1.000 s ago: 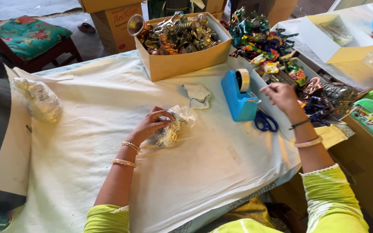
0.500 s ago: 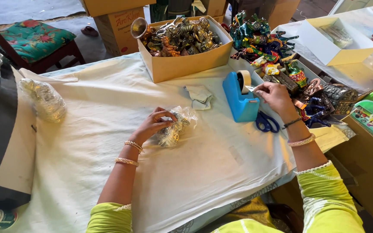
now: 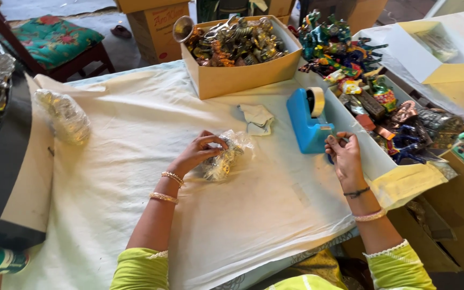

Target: The person wipes a small brass figurine with a white cloth, then wraps it in bubble wrap and secures it with tape. The process is repeated for a second figurine. The wrapped items are placed on the table.

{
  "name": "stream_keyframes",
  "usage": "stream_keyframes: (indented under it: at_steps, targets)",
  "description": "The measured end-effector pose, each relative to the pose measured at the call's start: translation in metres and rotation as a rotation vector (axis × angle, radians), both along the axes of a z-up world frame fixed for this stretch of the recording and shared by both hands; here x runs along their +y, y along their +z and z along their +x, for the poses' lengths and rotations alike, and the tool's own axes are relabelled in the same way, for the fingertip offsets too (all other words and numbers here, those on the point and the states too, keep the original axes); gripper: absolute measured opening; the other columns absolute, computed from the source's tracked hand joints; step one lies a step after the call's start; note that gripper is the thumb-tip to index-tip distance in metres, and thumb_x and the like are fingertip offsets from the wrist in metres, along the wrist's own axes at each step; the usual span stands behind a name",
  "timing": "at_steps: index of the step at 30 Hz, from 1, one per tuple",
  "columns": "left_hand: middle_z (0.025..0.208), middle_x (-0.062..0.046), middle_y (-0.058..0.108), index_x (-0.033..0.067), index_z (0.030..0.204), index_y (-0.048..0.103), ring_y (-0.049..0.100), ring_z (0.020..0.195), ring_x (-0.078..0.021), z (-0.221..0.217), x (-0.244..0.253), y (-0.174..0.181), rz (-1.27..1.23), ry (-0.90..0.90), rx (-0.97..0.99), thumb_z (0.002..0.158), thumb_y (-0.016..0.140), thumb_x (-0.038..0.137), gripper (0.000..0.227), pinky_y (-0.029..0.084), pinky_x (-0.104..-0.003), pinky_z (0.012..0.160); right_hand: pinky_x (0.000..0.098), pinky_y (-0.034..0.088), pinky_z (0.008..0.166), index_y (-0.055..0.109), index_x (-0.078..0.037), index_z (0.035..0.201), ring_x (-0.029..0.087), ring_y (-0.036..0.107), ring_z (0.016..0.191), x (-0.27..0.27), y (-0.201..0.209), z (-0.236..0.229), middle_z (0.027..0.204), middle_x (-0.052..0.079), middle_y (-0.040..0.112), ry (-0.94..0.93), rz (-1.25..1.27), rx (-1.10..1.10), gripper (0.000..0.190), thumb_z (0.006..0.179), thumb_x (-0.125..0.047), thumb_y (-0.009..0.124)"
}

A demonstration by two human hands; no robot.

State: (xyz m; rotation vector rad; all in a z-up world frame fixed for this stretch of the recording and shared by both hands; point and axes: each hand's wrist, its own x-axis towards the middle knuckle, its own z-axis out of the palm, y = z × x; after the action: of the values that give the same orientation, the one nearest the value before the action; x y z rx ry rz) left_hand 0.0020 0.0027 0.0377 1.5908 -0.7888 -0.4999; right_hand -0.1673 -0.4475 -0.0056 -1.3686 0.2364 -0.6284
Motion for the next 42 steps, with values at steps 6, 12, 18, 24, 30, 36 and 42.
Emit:
stream_keyframes:
  at_steps: [6, 12, 18, 24, 30, 36, 42]
  targets:
    - [0.119, -0.004, 0.048, 0.0117, 0.107, 0.075, 0.063, 0.105, -0.0166, -0.002, 0.001, 0.001, -0.026, -0.020, 0.008, 0.091, 0.073, 0.013, 0.017, 0.055, -0.030, 0.096, 0.0274, 0.059, 0.075, 0.055, -0.008, 0.104, 0.015, 0.067, 0.082, 0.008, -0.017, 0.005, 0.096, 0.006, 0.068, 0.023, 0.242, -0.050, 0.016, 0.099, -0.008, 0.070]
    - [0.117, -0.005, 0.048, 0.0121, 0.108, 0.076, 0.061, 0.106, -0.0168, 0.002, 0.000, -0.005, -0.049, -0.035, 0.004, 0.092, 0.074, 0.016, 0.017, 0.055, -0.031, 0.095, 0.0303, 0.060, 0.079, 0.061, -0.007, 0.106, 0.016, 0.068, 0.084, 0.016, -0.020, 0.003, 0.097, 0.006, 0.069, -0.043, 0.182, -0.097, 0.011, 0.100, -0.008, 0.070]
    - [0.116, -0.004, 0.049, 0.0130, 0.108, 0.076, 0.061, 0.104, -0.0165, 0.002, 0.002, -0.003, -0.039, -0.041, 0.003, 0.091, 0.074, 0.018, 0.018, 0.054, -0.031, 0.095, 0.0309, 0.061, 0.081, 0.064, -0.006, 0.104, 0.016, 0.068, 0.086, 0.016, -0.018, 0.001, 0.099, 0.005, 0.070, -0.054, 0.154, -0.095, 0.007, 0.100, -0.007, 0.070]
    - [0.113, -0.004, 0.051, 0.0140, 0.109, 0.077, 0.057, 0.103, -0.0155, -0.002, 0.004, 0.003, 0.001, -0.019, -0.071, 0.091, 0.074, 0.020, 0.020, 0.052, -0.030, 0.093, 0.0304, 0.061, 0.082, 0.065, -0.006, 0.103, 0.015, 0.069, 0.087, 0.017, -0.018, 0.000, 0.099, 0.006, 0.071, -0.060, 0.143, -0.070, 0.008, 0.100, -0.008, 0.071]
    - [0.112, -0.003, 0.051, 0.0141, 0.109, 0.077, 0.057, 0.102, -0.0153, -0.004, 0.005, 0.008, 0.006, -0.012, -0.057, 0.091, 0.074, 0.020, 0.020, 0.053, -0.029, 0.092, 0.0315, 0.060, 0.082, 0.064, -0.006, 0.103, 0.014, 0.067, 0.085, 0.019, -0.016, -0.001, 0.098, 0.005, 0.071, -0.077, 0.083, -0.055, 0.009, 0.100, -0.010, 0.071]
    - [0.113, -0.003, 0.050, 0.0132, 0.110, 0.077, 0.058, 0.103, -0.0158, -0.003, 0.005, 0.006, -0.012, -0.028, -0.033, 0.090, 0.073, 0.018, 0.020, 0.052, -0.029, 0.093, 0.0325, 0.060, 0.084, 0.063, -0.006, 0.104, 0.014, 0.067, 0.087, 0.022, -0.015, -0.003, 0.099, 0.005, 0.070, -0.080, 0.042, -0.053, 0.010, 0.099, -0.010, 0.071]
    - [0.113, -0.003, 0.052, 0.0137, 0.109, 0.077, 0.059, 0.102, -0.0159, -0.004, 0.004, 0.006, -0.004, -0.022, -0.047, 0.089, 0.074, 0.019, 0.020, 0.052, -0.030, 0.092, 0.0269, 0.057, 0.088, 0.066, -0.005, 0.103, 0.010, 0.067, 0.092, 0.031, -0.031, -0.009, 0.100, 0.002, 0.070, 0.044, -0.114, 0.034, 0.013, 0.092, 0.000, 0.069]
